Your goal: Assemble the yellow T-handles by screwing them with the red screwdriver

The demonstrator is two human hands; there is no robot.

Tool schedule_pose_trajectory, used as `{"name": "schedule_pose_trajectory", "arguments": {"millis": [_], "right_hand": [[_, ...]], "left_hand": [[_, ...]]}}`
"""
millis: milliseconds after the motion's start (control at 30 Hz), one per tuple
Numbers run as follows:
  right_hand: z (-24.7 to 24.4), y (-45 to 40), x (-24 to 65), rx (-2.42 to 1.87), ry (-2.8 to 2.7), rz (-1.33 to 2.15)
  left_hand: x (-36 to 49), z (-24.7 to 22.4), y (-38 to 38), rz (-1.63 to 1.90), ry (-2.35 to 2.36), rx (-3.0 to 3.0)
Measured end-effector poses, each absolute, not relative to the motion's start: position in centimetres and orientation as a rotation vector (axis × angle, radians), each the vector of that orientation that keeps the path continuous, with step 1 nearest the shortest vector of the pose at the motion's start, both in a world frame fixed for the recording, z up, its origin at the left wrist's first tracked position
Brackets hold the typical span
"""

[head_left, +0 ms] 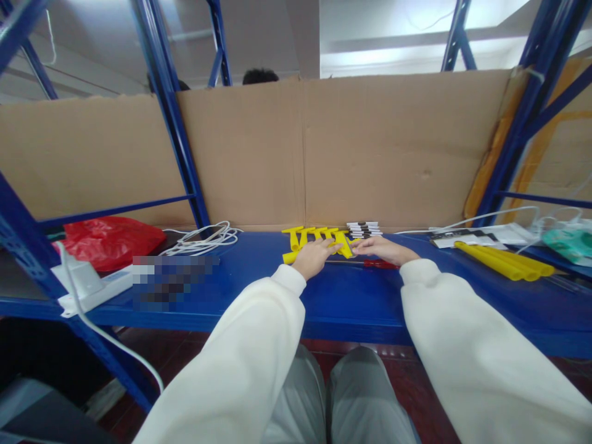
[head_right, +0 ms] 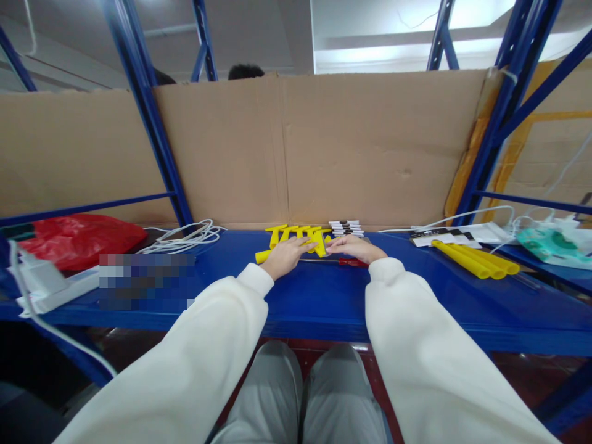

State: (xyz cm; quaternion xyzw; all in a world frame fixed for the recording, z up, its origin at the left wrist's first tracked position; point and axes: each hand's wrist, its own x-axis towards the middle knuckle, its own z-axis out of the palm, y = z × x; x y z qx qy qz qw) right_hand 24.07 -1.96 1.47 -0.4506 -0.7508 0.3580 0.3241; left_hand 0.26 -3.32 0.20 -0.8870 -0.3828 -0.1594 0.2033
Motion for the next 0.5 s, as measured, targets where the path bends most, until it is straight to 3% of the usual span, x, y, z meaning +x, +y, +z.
{"name": "schedule_pose_trajectory", "arguments": {"millis": [500], "right_hand": [[1.21,-1.65,23.56,-1.217,-1.950,0.951]], "left_hand": [[0.33,0.18,-3.40,-0.443,-1.090,-2.462]]}}
